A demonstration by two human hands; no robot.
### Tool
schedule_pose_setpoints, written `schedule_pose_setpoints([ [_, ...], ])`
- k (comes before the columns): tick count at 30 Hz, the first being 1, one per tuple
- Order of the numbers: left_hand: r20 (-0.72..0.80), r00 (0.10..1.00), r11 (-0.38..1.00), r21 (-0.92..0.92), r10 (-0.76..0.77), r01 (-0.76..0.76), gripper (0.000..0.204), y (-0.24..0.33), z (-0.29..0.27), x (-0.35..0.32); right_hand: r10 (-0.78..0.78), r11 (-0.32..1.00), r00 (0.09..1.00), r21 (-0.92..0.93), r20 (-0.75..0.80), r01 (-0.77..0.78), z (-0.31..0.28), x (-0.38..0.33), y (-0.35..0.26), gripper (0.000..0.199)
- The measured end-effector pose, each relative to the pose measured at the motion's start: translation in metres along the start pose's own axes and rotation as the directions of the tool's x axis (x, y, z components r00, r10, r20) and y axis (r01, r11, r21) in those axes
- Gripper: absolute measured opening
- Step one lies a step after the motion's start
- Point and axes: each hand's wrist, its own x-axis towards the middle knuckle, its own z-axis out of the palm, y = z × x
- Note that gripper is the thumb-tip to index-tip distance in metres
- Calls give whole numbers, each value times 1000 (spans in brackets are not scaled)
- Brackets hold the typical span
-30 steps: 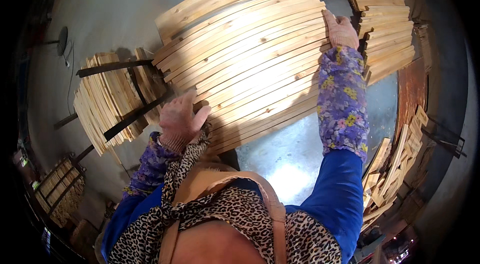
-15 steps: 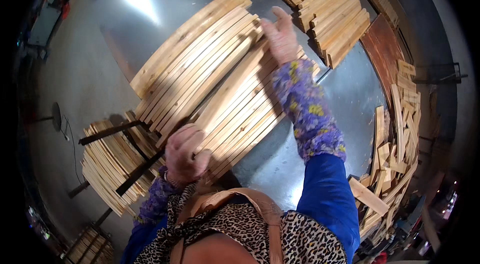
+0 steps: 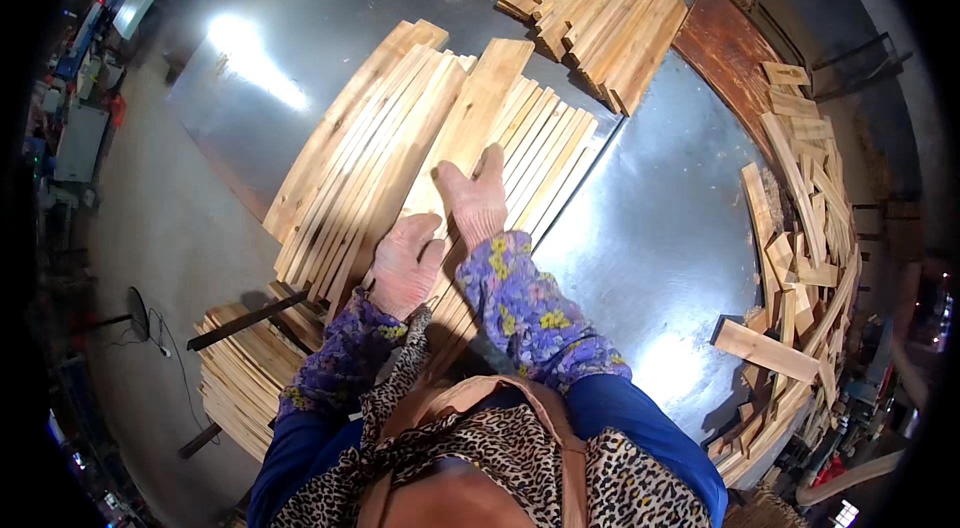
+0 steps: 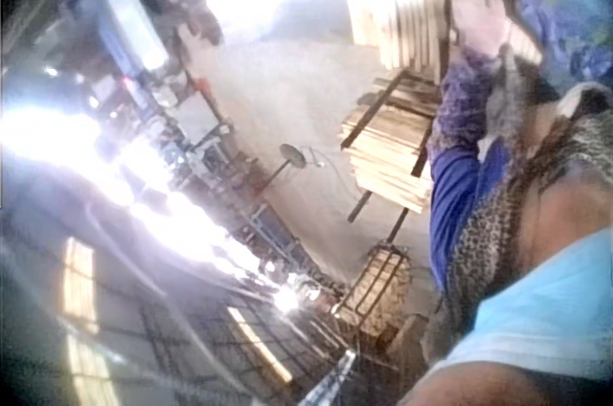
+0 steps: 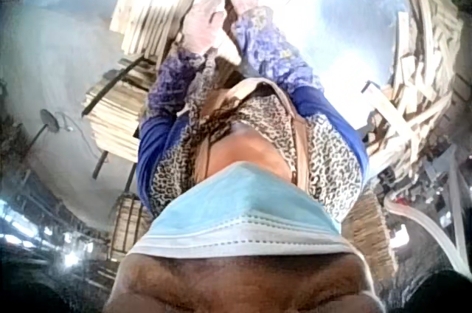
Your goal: The person repeatedly picks up thin wooden planks from a pile on a metal table and stacks them into a neat pile. The person handles the planks one at a time or in small groups, aligning them before placing them on the growing stack.
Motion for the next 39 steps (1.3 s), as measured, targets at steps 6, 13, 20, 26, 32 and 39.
schedule_pose_setpoints([
  [6, 33, 941, 940, 44, 336, -337, 44, 5, -64, 24, -254, 936, 964, 272, 80, 224, -39, 24, -27, 63],
  [13, 555, 826, 410, 734, 97, -542, 69, 66, -158, 134, -144, 448, 497, -392, 855, 803, -36, -23, -119, 65],
  [20, -196, 979, 904, 405, -60, 136, 59, -179, -213, 143, -319, 859, 944, -447, -84, 250, -148, -44, 57, 89],
  [26, 125, 953, 768, 625, -277, 141, 68, -274, -208, 161, 403, 779, 842, -617, 358, -110, -59, -98, 109, 94],
  [32, -23, 1000, 429, 903, -14, 27, 72, -152, -189, 182, -123, 905, 891, -320, 437, 282, -102, -101, 116, 73],
  [39, 509, 854, 894, 326, 107, -306, 85, 110, 133, 16, -387, 722, 813, -692, -434, -25, -505, -104, 117, 77],
])
